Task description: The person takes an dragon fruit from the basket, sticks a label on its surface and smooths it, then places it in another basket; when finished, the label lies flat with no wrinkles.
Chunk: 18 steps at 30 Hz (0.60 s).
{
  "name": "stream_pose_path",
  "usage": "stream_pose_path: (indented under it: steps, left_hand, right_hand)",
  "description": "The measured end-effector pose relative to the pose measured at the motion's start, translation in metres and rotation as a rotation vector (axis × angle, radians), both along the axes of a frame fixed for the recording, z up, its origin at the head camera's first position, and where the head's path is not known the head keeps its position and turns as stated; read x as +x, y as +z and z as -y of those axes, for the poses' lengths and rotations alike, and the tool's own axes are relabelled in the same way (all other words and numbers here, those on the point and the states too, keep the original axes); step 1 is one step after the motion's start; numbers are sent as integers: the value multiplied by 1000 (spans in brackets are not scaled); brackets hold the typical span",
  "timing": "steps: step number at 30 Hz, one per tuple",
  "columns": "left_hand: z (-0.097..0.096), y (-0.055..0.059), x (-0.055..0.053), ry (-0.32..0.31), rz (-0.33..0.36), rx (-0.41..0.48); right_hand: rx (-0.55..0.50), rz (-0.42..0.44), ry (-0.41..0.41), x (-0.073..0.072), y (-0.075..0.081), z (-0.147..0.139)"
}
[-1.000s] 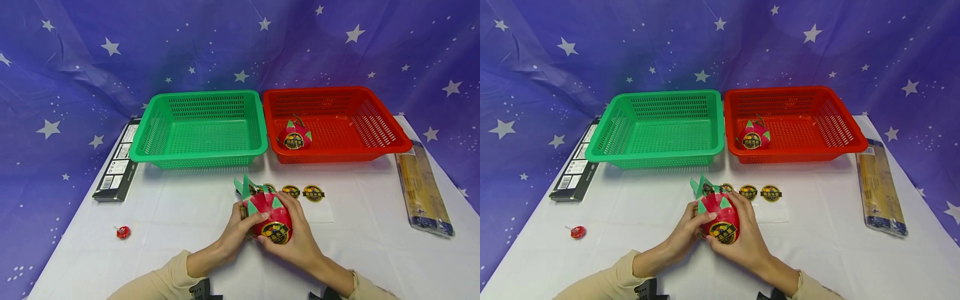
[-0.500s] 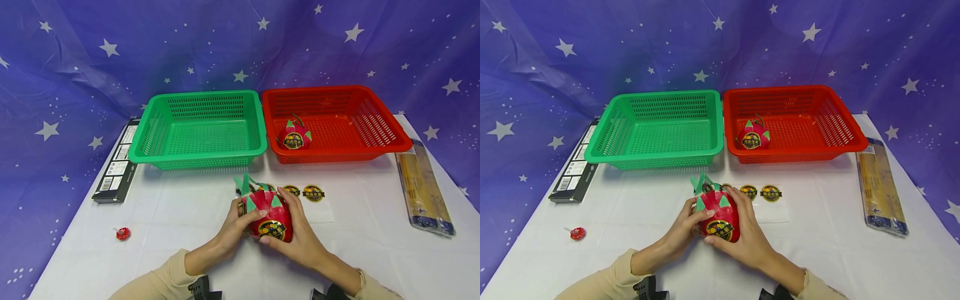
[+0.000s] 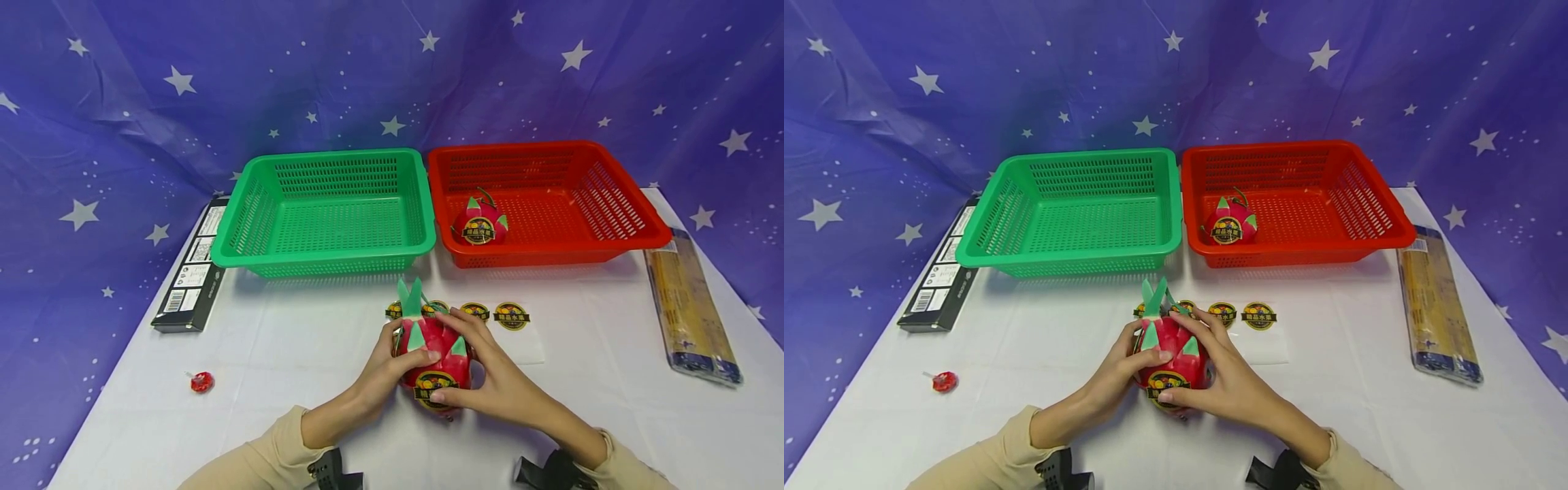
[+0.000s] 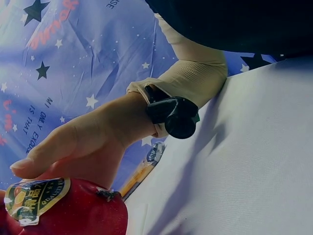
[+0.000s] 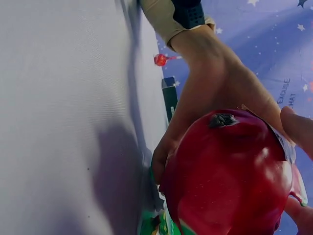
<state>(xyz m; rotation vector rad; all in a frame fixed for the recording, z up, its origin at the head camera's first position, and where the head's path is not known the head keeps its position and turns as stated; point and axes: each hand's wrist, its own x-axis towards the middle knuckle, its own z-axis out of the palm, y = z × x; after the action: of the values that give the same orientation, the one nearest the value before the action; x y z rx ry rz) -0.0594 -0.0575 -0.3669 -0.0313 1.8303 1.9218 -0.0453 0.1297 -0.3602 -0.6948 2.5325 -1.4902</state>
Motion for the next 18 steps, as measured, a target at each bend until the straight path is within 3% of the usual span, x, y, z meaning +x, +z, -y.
stream_pose_path:
  steps: [18]
  left_hand:
    - [-1,-6,-1,-9,-1,-24]
  right_hand:
    - [2,81,-47,-1,-5,0]
